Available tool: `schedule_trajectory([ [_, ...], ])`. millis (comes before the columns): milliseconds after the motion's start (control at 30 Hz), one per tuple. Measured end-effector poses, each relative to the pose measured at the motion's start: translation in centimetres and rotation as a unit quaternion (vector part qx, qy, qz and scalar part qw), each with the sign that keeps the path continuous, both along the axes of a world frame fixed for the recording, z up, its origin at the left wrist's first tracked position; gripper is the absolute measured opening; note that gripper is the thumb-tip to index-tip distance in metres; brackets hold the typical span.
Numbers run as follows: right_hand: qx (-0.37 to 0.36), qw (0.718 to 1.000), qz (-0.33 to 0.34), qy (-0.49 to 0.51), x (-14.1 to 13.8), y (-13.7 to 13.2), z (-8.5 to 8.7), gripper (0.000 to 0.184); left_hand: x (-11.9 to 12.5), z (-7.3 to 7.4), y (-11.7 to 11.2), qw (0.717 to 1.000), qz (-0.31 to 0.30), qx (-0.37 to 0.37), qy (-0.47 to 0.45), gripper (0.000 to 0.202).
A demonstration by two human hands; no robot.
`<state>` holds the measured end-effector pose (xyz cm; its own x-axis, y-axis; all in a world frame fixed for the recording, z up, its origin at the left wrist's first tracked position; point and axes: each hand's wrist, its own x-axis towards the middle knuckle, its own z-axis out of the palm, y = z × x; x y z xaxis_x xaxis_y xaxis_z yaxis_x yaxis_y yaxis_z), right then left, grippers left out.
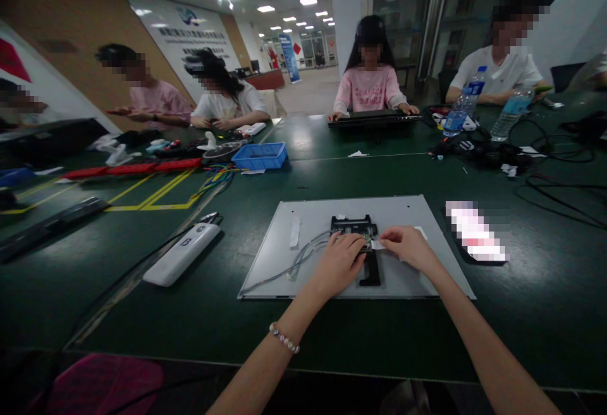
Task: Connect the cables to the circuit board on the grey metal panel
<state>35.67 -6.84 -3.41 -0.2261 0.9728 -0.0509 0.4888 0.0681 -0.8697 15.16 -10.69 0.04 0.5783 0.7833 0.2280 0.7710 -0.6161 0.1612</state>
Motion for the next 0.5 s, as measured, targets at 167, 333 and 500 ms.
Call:
schedule_trajectory([
  [167,0.024,1.000,0.001,0.007,-0.22,-0.14,0.00,0.019,0.49,-0.14,-0.47,0.999,-0.007,0.034,0.024,0.033],
  [333,0.062,0.998,0.009,-0.002,-0.55,-0.21,-0.12,0.015,0.81,-0.19,-0.71,0.997,-0.014,0.054,0.047,0.030],
  [500,0.096,0.993,0.010,-0.066,-0.78,-0.38,-0.06,0.016,0.74,-0.22,-0.68,0.997,-0.016,0.057,0.049,0.029],
])
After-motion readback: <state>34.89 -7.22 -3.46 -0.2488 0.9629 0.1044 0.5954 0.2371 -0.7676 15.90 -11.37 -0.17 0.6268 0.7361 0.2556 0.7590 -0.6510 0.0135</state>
